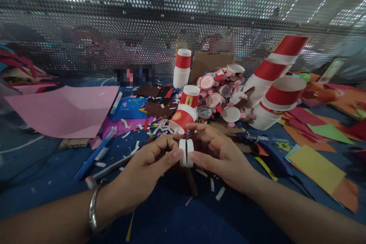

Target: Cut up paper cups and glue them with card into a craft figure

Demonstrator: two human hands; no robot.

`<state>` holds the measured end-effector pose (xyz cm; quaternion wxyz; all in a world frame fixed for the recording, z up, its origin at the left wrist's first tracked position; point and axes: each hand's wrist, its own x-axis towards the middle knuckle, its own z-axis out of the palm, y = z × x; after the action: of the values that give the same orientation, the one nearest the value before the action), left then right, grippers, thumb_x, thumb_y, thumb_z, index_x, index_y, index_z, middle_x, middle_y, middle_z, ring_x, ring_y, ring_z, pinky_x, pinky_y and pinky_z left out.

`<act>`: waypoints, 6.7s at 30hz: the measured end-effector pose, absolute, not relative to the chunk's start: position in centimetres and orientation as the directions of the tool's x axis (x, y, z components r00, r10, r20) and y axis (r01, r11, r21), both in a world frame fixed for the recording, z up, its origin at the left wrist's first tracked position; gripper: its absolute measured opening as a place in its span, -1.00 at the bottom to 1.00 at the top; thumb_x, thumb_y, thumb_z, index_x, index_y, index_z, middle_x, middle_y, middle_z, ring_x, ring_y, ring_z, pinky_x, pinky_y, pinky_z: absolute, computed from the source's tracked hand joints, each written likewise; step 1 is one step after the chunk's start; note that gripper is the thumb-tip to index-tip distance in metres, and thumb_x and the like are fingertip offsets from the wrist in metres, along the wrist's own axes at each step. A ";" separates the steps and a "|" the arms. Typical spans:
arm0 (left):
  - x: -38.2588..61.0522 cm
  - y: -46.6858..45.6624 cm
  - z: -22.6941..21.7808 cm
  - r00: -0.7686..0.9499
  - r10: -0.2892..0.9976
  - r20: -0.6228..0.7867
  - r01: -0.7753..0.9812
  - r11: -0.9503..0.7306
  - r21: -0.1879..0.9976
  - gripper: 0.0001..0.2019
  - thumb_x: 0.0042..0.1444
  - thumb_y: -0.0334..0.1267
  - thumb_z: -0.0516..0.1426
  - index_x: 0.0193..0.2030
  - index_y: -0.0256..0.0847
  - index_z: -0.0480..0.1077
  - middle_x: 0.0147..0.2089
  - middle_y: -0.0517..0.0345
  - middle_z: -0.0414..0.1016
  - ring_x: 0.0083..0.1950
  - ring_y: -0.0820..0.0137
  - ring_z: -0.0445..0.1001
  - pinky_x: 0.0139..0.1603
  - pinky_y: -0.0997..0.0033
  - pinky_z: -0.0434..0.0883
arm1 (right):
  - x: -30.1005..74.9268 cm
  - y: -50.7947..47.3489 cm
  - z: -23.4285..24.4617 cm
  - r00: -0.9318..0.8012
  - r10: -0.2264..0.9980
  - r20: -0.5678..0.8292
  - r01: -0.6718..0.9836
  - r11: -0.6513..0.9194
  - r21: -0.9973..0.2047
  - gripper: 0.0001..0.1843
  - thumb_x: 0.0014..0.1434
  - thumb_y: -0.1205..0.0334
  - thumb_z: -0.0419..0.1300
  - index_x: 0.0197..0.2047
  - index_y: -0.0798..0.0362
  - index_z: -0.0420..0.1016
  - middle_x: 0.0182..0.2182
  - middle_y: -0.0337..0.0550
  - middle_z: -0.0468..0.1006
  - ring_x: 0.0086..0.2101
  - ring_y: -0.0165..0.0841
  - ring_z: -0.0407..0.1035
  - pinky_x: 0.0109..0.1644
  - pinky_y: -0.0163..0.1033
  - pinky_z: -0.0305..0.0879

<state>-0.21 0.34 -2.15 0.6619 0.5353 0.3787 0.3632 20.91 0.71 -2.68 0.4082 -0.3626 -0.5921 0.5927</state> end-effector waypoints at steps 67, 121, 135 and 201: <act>-0.4 -0.2 -1.6 0.352 0.921 0.167 0.201 -0.248 0.948 -0.81 0.13 -0.25 0.27 -0.43 -0.17 0.36 0.08 -0.01 0.51 0.03 0.21 0.52 -0.03 0.24 0.44 | 20.4 0.2 -2.1 -0.406 0.909 0.096 0.011 0.110 -0.994 -0.61 0.31 0.02 0.31 0.13 -0.06 0.41 0.02 -0.08 0.60 -0.04 -0.28 0.54 0.02 -0.14 0.51; -0.7 0.5 -1.9 0.363 0.855 0.371 0.408 -0.504 0.762 -0.87 0.15 -0.39 0.24 -0.37 -0.17 0.37 0.11 0.01 0.49 0.21 0.23 0.47 0.14 0.24 0.45 | 20.2 -1.0 -2.0 -0.283 0.910 0.304 0.235 0.373 -0.898 -0.81 0.32 0.14 0.28 -0.04 -0.04 0.43 -0.29 -0.25 0.53 -0.35 -0.42 0.47 -0.34 -0.31 0.42; -0.5 -0.6 -1.4 0.420 0.754 0.505 0.464 -0.657 0.594 -0.88 0.13 -0.44 0.26 -0.39 -0.19 0.46 0.12 0.03 0.49 0.14 0.36 0.53 0.16 0.45 0.47 | 19.4 -1.2 -1.8 -0.354 0.906 0.233 0.043 0.265 -0.963 -0.84 0.30 0.26 0.21 -0.09 -0.03 0.31 -0.35 -0.28 0.43 -0.39 -0.42 0.36 -0.35 -0.29 0.33; -0.3 -0.4 -2.0 0.567 0.641 0.518 0.416 -0.765 0.492 -0.73 0.20 -0.62 0.14 -0.15 -0.15 0.50 0.23 -0.01 0.47 0.28 0.28 0.47 0.24 0.30 0.52 | 20.1 -0.9 -2.3 -0.423 0.887 0.184 -0.089 0.161 -0.983 -0.82 0.42 0.16 0.20 0.01 -0.02 0.31 -0.29 -0.27 0.43 -0.36 -0.46 0.36 -0.29 -0.32 0.39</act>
<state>-0.31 -0.38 -2.00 0.1593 0.8706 0.3034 0.3530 20.10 -0.93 -2.33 0.4329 -0.3181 -0.6272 0.5640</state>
